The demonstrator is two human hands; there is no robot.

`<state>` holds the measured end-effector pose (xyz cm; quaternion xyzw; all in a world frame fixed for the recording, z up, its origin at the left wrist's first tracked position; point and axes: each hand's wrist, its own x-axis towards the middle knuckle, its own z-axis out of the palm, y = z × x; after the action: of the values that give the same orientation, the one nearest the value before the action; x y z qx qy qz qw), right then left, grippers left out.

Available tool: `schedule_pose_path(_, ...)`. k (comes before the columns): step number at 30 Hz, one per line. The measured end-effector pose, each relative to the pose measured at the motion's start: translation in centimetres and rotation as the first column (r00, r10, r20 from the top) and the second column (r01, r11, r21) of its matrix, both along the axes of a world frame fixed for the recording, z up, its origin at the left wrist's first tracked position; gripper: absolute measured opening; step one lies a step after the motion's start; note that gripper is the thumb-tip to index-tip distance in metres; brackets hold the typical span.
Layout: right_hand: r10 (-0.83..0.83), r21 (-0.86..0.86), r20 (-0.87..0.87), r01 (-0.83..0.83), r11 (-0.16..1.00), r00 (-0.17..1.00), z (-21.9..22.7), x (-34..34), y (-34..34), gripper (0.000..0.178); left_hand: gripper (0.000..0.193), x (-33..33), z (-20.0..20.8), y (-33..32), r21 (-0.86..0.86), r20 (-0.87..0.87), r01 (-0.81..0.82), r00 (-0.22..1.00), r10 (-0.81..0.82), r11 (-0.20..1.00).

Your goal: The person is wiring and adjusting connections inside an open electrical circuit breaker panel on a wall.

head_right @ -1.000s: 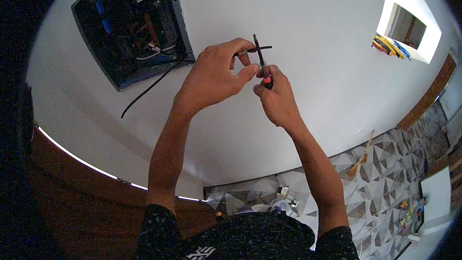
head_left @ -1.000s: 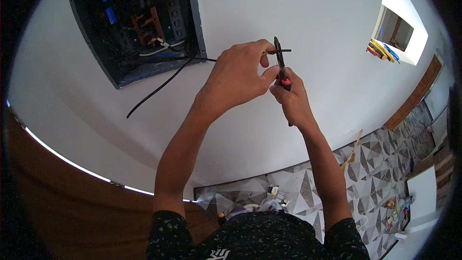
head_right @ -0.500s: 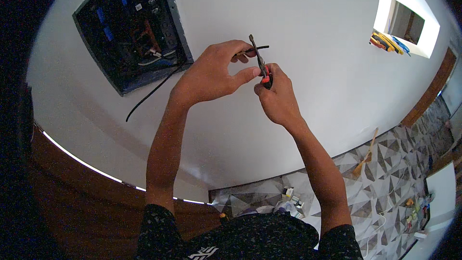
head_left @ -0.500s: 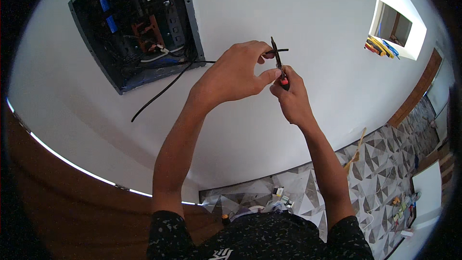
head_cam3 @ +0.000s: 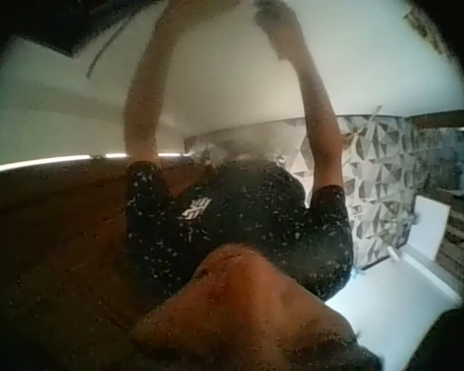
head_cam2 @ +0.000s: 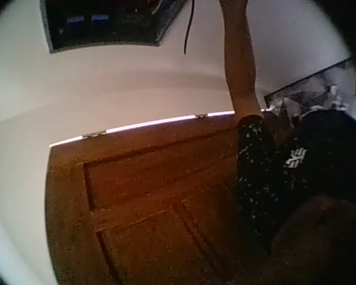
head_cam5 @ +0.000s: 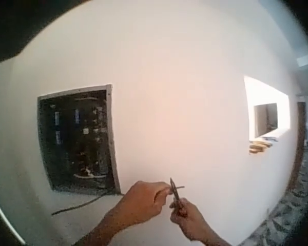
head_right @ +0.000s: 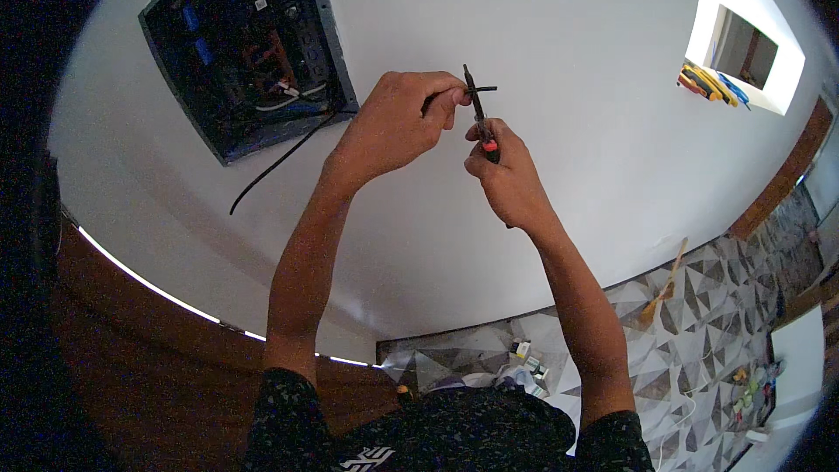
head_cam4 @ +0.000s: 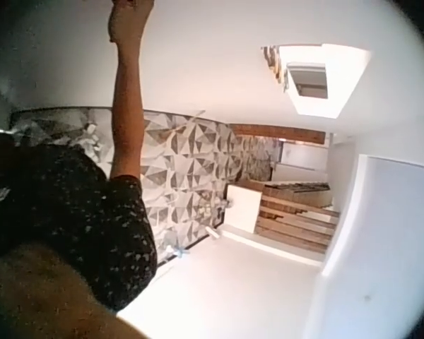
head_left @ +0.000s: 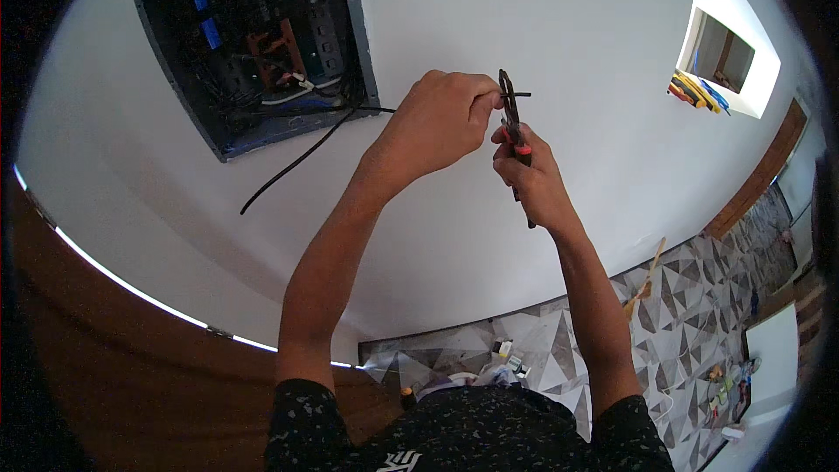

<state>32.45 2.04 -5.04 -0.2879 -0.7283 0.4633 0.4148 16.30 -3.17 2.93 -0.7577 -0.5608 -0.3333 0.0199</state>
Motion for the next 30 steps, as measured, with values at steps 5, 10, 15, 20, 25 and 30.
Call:
schedule_pose_path(5, 0.013, 0.003, 0.025, -0.013, 1.000, 1.000, 0.5, 0.1, -0.4, 0.031, 0.023, 0.1, 0.1, -0.3, 0.025, 0.003, -0.004, 1.000, 0.004, 1.000)
schedule_pose_path(10, 0.026, -0.026, 0.011, -0.025, 0.999, 1.000, 0.4, 0.0, -0.4, 0.030, 0.023, 0.1, -0.3, 0.0, 0.033, 0.010, -0.004, 1.000, 0.004, 0.999)
schedule_pose_path(15, 0.063, -0.015, -0.042, -0.063, 0.998, 0.997, 0.0, 0.0, 0.3, 0.029, 0.022, 0.2, -0.5, 0.2, 0.067, 0.009, -0.011, 1.000, 0.011, 0.998)
schedule_pose_path(20, 0.081, -0.034, -0.057, -0.083, 0.996, 0.995, 0.0, 0.1, 0.4, 0.026, 0.021, 0.4, -0.3, 0.2, 0.111, -0.037, -0.005, 0.999, 0.009, 0.994)
schedule_pose_path(25, -0.026, 0.002, -0.035, 0.026, 1.000, 0.999, -0.1, -0.5, 0.1, 0.026, 0.021, 0.1, -0.8, 0.2, 0.119, 0.001, -0.004, 1.000, 0.003, 0.993)
schedule_pose_path(30, -0.115, 0.091, 0.013, 0.113, 0.989, 0.993, 0.0, -0.5, -0.1, 0.027, 0.020, 0.6, -1.2, -0.2, 0.070, -0.024, -0.069, 0.997, 0.071, 0.995)
